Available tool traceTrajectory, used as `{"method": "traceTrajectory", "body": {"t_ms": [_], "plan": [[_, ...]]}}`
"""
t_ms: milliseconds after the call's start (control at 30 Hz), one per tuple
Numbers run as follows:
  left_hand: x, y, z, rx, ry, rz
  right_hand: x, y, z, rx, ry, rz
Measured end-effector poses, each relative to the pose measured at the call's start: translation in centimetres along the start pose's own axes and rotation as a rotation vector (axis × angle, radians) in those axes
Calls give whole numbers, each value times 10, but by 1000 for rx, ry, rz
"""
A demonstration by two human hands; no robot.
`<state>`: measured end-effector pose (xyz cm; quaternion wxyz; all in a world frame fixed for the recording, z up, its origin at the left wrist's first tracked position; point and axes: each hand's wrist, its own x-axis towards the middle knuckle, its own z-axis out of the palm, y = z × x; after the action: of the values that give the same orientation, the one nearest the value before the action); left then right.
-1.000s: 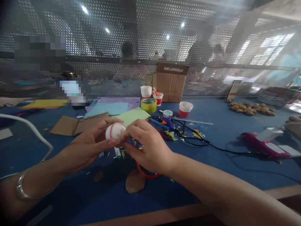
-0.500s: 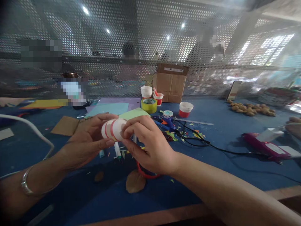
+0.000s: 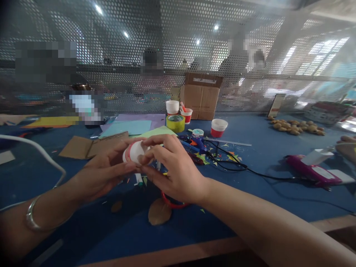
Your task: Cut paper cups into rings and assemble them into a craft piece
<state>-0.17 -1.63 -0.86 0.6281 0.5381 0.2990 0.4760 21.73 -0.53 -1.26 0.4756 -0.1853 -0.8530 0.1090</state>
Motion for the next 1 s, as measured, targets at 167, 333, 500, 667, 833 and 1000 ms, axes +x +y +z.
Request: {"method": "traceTrajectory", "body": {"t_ms": [167, 333, 500, 667, 833, 1000], "plan": [[0, 2, 0, -53, 23, -96, 1, 5, -2, 51, 24, 68], [1, 1, -2, -42, 35, -112, 0, 10, 1, 119, -46, 112], [1, -1, -1, -4, 1, -111, -1, 13, 3, 143, -61, 183], [-4, -8, -4, 154, 19, -79, -2, 14, 3, 124, -72, 180], [-8, -4, -5, 540, 3, 37, -3, 11, 3, 95, -54, 149], [-15, 2, -5, 844, 24, 123, -3, 10, 4, 108, -13, 81]]}}
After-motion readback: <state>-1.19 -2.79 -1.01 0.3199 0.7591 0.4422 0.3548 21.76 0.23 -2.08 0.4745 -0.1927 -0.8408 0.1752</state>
